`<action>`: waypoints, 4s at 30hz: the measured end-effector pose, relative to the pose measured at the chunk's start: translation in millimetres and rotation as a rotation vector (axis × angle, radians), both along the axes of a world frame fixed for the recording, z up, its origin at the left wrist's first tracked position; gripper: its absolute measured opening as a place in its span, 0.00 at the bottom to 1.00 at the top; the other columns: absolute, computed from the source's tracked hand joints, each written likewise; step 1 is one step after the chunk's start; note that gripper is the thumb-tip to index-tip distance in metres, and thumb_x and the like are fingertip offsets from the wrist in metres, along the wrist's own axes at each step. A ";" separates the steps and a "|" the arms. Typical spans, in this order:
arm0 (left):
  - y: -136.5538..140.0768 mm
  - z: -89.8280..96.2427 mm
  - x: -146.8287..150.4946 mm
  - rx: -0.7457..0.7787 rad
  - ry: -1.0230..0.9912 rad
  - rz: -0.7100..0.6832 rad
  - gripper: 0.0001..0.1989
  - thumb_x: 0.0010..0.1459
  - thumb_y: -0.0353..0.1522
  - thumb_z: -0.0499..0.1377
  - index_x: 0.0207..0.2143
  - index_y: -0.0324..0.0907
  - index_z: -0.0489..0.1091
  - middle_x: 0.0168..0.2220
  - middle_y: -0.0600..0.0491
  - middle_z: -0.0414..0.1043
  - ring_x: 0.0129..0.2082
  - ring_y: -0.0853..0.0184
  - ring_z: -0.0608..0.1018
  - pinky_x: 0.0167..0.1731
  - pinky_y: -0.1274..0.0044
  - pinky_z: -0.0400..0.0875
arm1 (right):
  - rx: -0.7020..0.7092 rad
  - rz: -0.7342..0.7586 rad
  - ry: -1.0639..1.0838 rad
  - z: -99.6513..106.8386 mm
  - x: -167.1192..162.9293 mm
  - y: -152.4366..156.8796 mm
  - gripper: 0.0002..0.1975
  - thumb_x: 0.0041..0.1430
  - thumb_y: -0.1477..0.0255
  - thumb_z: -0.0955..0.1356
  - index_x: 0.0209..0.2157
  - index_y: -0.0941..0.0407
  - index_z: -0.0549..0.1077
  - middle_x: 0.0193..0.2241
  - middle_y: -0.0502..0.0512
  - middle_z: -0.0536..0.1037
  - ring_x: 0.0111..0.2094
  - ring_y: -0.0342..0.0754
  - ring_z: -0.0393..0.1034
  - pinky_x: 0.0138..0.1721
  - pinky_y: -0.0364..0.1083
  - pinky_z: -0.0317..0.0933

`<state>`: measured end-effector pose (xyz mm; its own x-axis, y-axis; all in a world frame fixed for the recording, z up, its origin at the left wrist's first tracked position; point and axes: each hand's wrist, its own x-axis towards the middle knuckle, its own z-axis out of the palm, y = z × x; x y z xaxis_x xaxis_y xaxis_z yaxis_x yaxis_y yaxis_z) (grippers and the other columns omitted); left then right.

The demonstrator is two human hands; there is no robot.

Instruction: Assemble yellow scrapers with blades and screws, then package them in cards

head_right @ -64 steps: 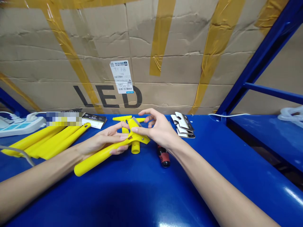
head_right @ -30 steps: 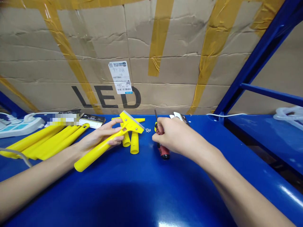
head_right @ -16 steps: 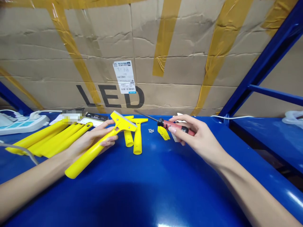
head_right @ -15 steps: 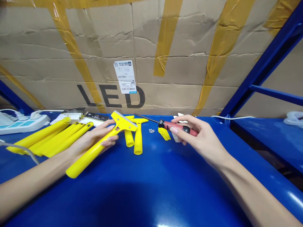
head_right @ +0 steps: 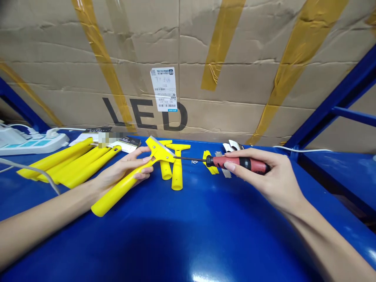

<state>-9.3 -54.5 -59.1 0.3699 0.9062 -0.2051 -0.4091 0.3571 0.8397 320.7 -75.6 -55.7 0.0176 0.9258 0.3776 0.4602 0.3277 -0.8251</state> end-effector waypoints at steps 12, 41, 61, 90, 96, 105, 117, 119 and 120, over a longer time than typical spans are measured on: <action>-1.3 -8.1 2.8 0.044 -0.054 -0.003 0.16 0.54 0.23 0.67 0.43 0.41 0.67 0.30 0.52 0.72 0.21 0.75 0.72 0.18 0.87 0.63 | 0.024 0.030 -0.057 -1.8 -10.7 -2.1 0.15 0.50 0.59 0.78 0.40 0.50 0.84 0.36 0.56 0.86 0.34 0.55 0.81 0.33 0.50 0.73; -18.5 4.2 46.7 0.170 0.160 0.113 0.22 0.56 0.29 0.69 0.46 0.46 0.60 0.23 0.56 0.71 0.20 0.75 0.70 0.24 0.85 0.64 | -0.015 0.198 0.085 23.7 13.7 -4.6 0.17 0.59 0.55 0.72 0.43 0.51 0.69 0.29 0.50 0.76 0.26 0.47 0.72 0.29 0.46 0.67; -23.8 10.3 45.6 0.225 0.180 0.252 0.25 0.49 0.30 0.71 0.43 0.46 0.61 0.24 0.58 0.71 0.19 0.73 0.70 0.17 0.84 0.65 | -0.176 0.174 0.296 11.2 -7.1 -3.0 0.16 0.58 0.57 0.73 0.41 0.50 0.69 0.35 0.51 0.76 0.26 0.45 0.71 0.21 0.43 0.62; -19.0 1.7 44.6 0.147 0.145 0.221 0.23 0.51 0.27 0.71 0.44 0.45 0.62 0.27 0.57 0.71 0.22 0.73 0.73 0.18 0.85 0.66 | -0.089 0.032 0.091 8.0 -5.9 0.9 0.18 0.66 0.50 0.65 0.36 0.50 0.63 0.15 0.41 0.62 0.13 0.40 0.53 0.15 0.41 0.48; -19.7 0.1 44.0 0.136 0.143 0.234 0.23 0.51 0.27 0.71 0.43 0.46 0.62 0.29 0.56 0.73 0.21 0.74 0.72 0.18 0.85 0.67 | -0.135 0.281 0.222 10.8 -2.4 -0.1 0.19 0.58 0.57 0.73 0.44 0.49 0.65 0.32 0.49 0.75 0.28 0.46 0.71 0.30 0.46 0.67; -16.9 -0.6 40.5 0.175 0.160 0.228 0.22 0.53 0.27 0.69 0.44 0.46 0.61 0.26 0.55 0.72 0.22 0.73 0.71 0.19 0.85 0.66 | -0.165 0.204 0.172 6.1 -3.4 0.7 0.18 0.62 0.52 0.69 0.43 0.50 0.66 0.33 0.50 0.74 0.26 0.44 0.69 0.27 0.44 0.65; -16.8 0.2 41.1 0.161 0.156 0.236 0.22 0.52 0.27 0.69 0.45 0.46 0.61 0.25 0.56 0.71 0.22 0.72 0.71 0.18 0.85 0.66 | -0.103 0.213 0.153 6.5 -0.8 1.7 0.23 0.59 0.52 0.72 0.49 0.47 0.65 0.29 0.49 0.75 0.28 0.49 0.74 0.29 0.48 0.69; -16.2 -0.1 40.4 0.174 0.150 0.241 0.22 0.52 0.27 0.69 0.44 0.45 0.61 0.25 0.55 0.71 0.23 0.72 0.71 0.18 0.85 0.66 | -0.074 0.236 0.127 7.0 -2.3 0.8 0.21 0.59 0.54 0.72 0.47 0.48 0.66 0.27 0.48 0.74 0.27 0.47 0.72 0.29 0.47 0.67; -16.4 -0.3 40.2 0.173 0.148 0.241 0.22 0.52 0.27 0.69 0.44 0.45 0.62 0.25 0.55 0.71 0.23 0.72 0.71 0.18 0.85 0.66 | -0.070 0.200 0.102 6.5 -3.4 0.6 0.18 0.61 0.53 0.71 0.44 0.49 0.67 0.24 0.47 0.72 0.23 0.45 0.68 0.24 0.45 0.64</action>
